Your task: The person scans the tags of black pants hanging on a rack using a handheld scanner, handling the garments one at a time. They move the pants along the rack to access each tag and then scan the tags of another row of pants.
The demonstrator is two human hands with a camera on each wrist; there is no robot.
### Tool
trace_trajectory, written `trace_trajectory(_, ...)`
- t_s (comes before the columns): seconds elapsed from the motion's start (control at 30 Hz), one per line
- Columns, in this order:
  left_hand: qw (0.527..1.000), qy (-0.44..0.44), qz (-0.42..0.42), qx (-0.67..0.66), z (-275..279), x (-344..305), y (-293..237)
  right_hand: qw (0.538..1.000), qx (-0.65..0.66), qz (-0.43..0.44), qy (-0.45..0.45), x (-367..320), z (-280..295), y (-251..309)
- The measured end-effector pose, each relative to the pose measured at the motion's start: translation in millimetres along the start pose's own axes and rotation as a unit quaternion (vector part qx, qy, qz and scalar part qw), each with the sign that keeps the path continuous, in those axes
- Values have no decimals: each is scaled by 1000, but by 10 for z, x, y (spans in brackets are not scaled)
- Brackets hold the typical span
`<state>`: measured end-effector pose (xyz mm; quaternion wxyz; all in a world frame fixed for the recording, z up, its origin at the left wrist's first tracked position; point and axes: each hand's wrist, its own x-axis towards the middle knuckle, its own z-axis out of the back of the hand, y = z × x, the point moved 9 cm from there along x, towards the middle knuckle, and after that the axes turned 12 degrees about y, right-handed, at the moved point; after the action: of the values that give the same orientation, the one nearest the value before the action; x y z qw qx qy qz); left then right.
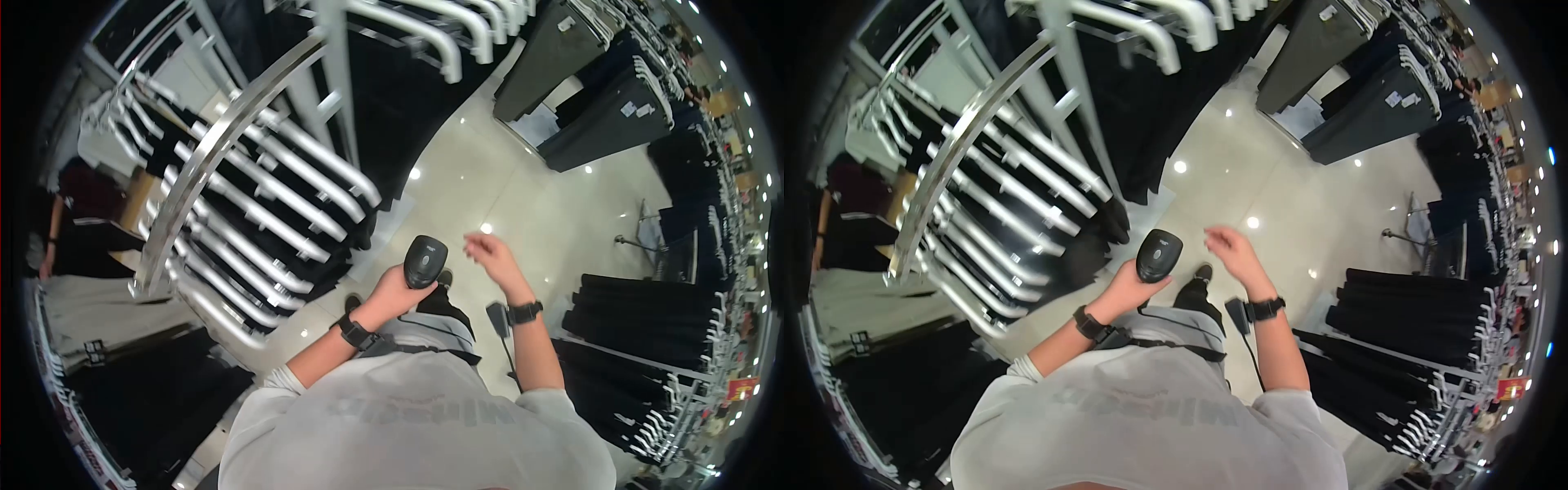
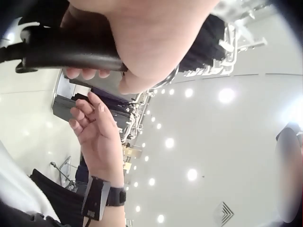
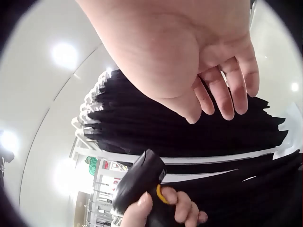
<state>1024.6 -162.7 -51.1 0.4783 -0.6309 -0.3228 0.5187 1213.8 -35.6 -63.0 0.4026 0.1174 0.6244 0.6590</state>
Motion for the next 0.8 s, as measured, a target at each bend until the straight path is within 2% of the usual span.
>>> trace_trajectory(0.07,998,-42,-14,34,-144,371,-102,999,37,-6,10,-150,164,-465)
trace_trajectory(0.1,998,-41,-33,33,-257,515,-213,998,52,2,17,-241,219,-511)
trace_trajectory(0.2,999,-26,-2,35,-689,1153,-174,992,120,1,27,-448,418,-681)
trace_trajectory(0.23,998,-9,11,58,-841,1345,-284,985,167,28,37,-455,494,-752)
trace_trajectory(0.27,998,-20,-23,61,-976,1522,-415,981,191,30,31,-500,589,-846)
trace_trajectory(0.33,998,45,-15,49,-1333,1932,-585,972,233,31,18,-562,870,-800)
trace_trajectory(0.37,994,54,14,91,-1456,2081,-685,969,242,40,23,-587,1012,-726)
trace_trajectory(0.47,987,84,5,135,-1801,2495,-1061,977,187,48,89,-526,1423,-675)
trace_trajectory(0.5,987,81,-1,138,-1864,2620,-1134,975,202,15,92,-502,1551,-704)
trace_trajectory(0.6,986,92,3,142,-1889,2958,-1270,980,190,43,42,-359,1919,-640)
trace_trajectory(0.63,988,84,-7,130,-1857,3044,-1378,972,227,51,29,-293,2021,-578)
trace_trajectory(0.73,987,77,-2,140,-1711,3383,-1449,974,211,54,54,107,2181,-808)
trace_trajectory(0.77,990,76,9,122,-1656,3505,-1435,962,265,46,45,226,2251,-859)
trace_trajectory(0.8,992,75,18,103,-1599,3647,-1426,963,260,40,58,337,2358,-804)
